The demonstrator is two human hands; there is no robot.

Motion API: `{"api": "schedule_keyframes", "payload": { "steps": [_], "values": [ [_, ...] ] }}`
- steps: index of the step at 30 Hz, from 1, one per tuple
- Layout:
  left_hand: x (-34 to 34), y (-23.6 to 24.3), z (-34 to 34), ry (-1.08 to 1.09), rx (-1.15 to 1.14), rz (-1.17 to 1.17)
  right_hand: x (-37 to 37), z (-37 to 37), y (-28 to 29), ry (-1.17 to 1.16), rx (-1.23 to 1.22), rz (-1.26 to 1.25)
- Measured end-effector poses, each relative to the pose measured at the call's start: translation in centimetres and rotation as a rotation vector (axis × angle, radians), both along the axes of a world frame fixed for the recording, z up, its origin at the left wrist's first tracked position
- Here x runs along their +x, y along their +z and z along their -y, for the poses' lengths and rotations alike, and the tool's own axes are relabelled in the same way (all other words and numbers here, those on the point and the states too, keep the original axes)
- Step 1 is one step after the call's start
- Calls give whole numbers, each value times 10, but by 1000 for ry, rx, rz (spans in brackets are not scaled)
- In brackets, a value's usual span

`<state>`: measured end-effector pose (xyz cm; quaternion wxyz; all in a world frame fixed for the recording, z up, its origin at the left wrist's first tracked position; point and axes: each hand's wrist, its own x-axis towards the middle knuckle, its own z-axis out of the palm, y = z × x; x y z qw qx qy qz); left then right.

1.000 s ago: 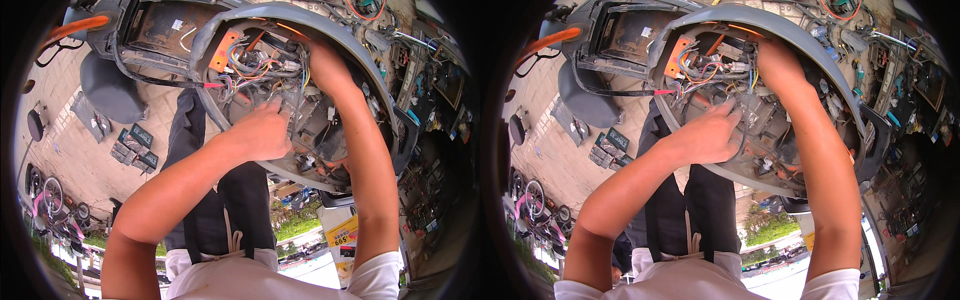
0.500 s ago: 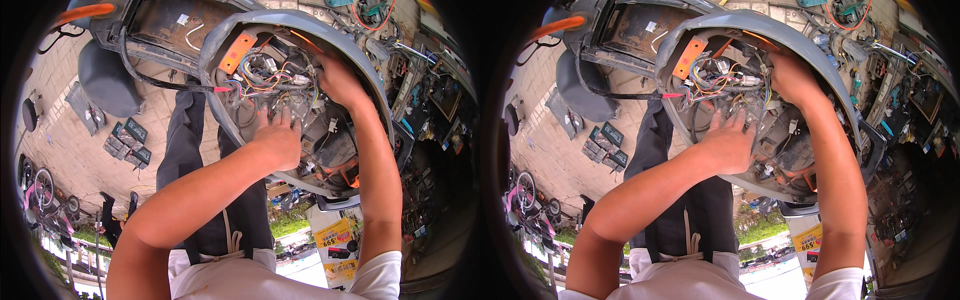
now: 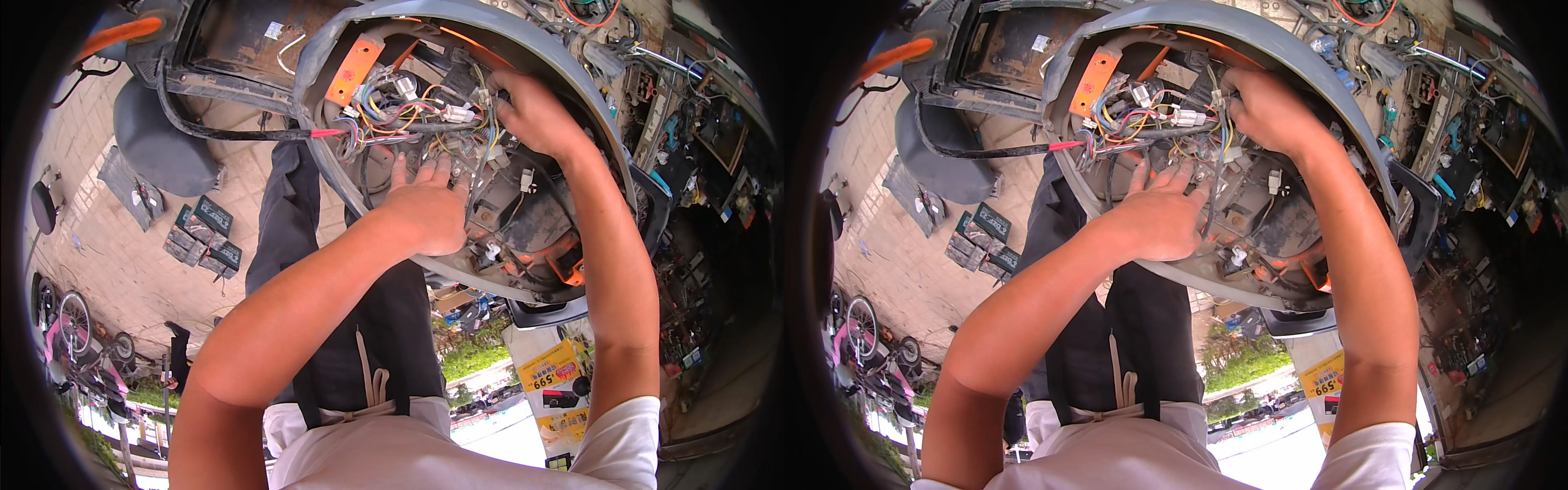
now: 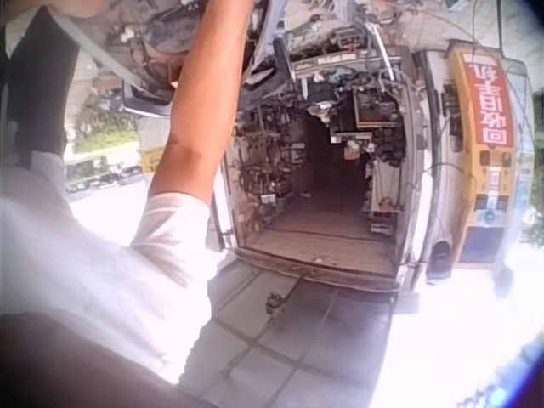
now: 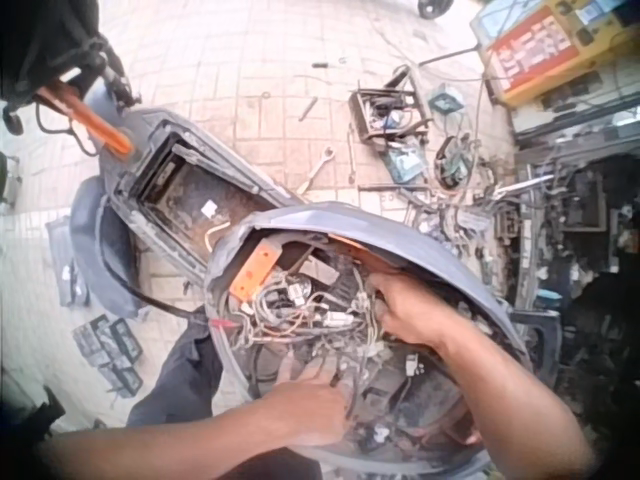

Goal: The person works on the internal wiring of an electric scooter, manipulating a bundle of wires and connectors within the open body compartment. They briefly move to the front wheel area to adjust a component before returning to the main wiring harness to continue organizing and connecting the cables.

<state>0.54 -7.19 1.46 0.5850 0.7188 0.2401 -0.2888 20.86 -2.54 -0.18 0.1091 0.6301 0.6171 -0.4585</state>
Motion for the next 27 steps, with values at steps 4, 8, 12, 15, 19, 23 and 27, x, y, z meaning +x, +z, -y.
{"api": "schedule_keyframes", "payload": {
  "steps": [4,8,12,15,19,23,27],
  "values": [
    [0,-2,-7,-35,-38,-7,-3,-10,1,151,-90,-37],
    [-4,0,-4,-20,7,34,0,-7,-2,144,-67,-41],
    [-6,-3,-2,-9,35,55,4,0,-1,46,-9,-106],
    [-5,-2,1,4,61,67,3,-1,0,8,-6,-98],
    [-5,-1,0,14,55,71,6,5,-2,-121,107,-165],
    [-9,-2,0,70,62,75,-8,11,13,-255,348,-10],
    [-11,-5,3,199,160,132,-17,35,29,-165,179,71]
  ]
}}
